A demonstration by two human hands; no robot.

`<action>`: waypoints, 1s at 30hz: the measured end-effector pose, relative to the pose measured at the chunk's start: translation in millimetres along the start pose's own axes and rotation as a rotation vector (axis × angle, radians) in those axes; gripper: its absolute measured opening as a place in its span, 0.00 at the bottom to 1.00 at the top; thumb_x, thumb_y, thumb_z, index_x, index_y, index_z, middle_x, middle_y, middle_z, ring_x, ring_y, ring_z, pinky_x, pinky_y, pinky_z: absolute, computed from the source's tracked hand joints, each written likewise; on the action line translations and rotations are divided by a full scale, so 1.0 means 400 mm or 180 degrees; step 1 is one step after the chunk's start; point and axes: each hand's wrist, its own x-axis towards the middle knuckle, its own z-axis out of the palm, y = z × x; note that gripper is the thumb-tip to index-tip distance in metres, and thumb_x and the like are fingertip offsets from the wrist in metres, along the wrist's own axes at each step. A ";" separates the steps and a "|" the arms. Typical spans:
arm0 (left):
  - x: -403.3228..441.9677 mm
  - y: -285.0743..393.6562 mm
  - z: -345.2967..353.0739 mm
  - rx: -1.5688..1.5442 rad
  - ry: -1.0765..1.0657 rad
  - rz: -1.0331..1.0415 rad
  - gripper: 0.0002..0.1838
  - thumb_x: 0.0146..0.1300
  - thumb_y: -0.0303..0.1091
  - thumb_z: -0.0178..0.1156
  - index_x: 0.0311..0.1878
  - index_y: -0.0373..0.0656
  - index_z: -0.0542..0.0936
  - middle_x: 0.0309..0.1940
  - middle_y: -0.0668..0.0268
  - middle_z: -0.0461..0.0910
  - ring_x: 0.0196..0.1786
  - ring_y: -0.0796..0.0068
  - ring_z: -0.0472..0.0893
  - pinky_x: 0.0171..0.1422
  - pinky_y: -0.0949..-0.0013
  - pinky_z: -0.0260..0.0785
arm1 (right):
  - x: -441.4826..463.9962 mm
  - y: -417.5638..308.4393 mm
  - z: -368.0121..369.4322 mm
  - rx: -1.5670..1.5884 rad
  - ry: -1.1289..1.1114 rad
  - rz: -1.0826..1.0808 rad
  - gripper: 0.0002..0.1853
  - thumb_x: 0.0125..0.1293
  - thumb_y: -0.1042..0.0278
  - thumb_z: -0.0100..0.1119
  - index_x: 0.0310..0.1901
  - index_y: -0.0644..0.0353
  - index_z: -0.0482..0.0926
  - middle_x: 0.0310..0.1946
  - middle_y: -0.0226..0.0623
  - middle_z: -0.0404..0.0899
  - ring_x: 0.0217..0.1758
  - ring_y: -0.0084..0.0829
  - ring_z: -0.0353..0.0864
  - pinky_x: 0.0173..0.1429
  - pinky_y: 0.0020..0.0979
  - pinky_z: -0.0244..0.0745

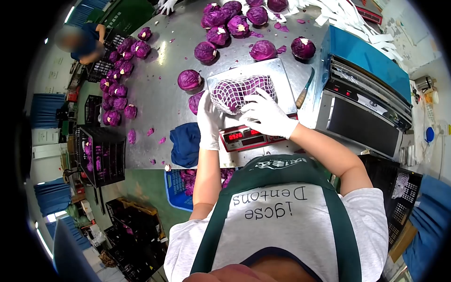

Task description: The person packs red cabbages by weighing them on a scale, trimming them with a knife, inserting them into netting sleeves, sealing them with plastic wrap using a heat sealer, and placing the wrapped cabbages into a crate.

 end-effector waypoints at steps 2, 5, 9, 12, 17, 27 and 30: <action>0.001 -0.022 0.002 0.1082 0.0180 0.0387 0.33 0.69 0.49 0.55 0.70 0.40 0.63 0.66 0.60 0.68 0.66 0.66 0.69 0.70 0.64 0.59 | 0.000 -0.003 0.009 0.0201 -0.0060 0.0132 0.08 0.62 0.61 0.61 0.36 0.52 0.86 0.44 0.27 0.82 0.58 0.33 0.75 0.77 0.51 0.47; 0.009 -0.073 0.015 0.2688 -0.0008 0.1497 0.42 0.64 0.39 0.63 0.74 0.33 0.52 0.65 0.53 0.66 0.67 0.65 0.67 0.70 0.65 0.60 | 0.006 -0.004 0.000 0.0604 0.0207 0.0315 0.07 0.62 0.66 0.61 0.39 0.54 0.85 0.43 0.31 0.82 0.57 0.35 0.76 0.73 0.46 0.55; -0.006 -0.076 0.068 0.1652 -0.0350 0.1395 0.48 0.58 0.27 0.67 0.75 0.34 0.46 0.65 0.53 0.65 0.65 0.65 0.70 0.69 0.65 0.64 | 0.001 0.063 -0.017 0.0481 0.1158 0.1364 0.23 0.58 0.72 0.63 0.57 0.59 0.75 0.58 0.43 0.73 0.63 0.40 0.70 0.71 0.38 0.61; 0.023 -0.100 0.041 0.1987 -0.0221 0.1463 0.46 0.59 0.25 0.65 0.75 0.35 0.47 0.66 0.54 0.65 0.64 0.65 0.71 0.68 0.65 0.66 | -0.022 0.115 -0.016 0.2544 0.0932 0.2717 0.45 0.59 0.61 0.69 0.73 0.59 0.53 0.69 0.48 0.61 0.70 0.38 0.62 0.71 0.37 0.60; 0.037 -0.094 0.067 0.2141 -0.0103 0.1589 0.38 0.57 0.21 0.63 0.70 0.33 0.58 0.61 0.55 0.71 0.62 0.66 0.73 0.68 0.66 0.65 | -0.021 0.052 -0.039 0.3883 0.0881 0.3321 0.40 0.61 0.66 0.69 0.69 0.62 0.57 0.59 0.40 0.73 0.57 0.31 0.78 0.58 0.34 0.77; 0.072 -0.176 0.453 0.2871 -0.1110 0.1783 0.42 0.62 0.38 0.65 0.74 0.37 0.55 0.64 0.52 0.69 0.64 0.62 0.71 0.71 0.63 0.60 | -0.223 0.077 -0.274 0.3349 0.2216 0.3047 0.30 0.62 0.67 0.68 0.63 0.64 0.65 0.51 0.40 0.78 0.52 0.28 0.80 0.58 0.30 0.76; 0.081 -0.262 0.706 0.1563 -0.1917 0.1059 0.46 0.56 0.31 0.70 0.73 0.34 0.53 0.67 0.50 0.63 0.67 0.63 0.68 0.72 0.63 0.61 | -0.332 0.151 -0.436 0.3047 0.2189 0.3370 0.28 0.61 0.62 0.70 0.58 0.63 0.68 0.43 0.34 0.79 0.42 0.21 0.78 0.47 0.26 0.76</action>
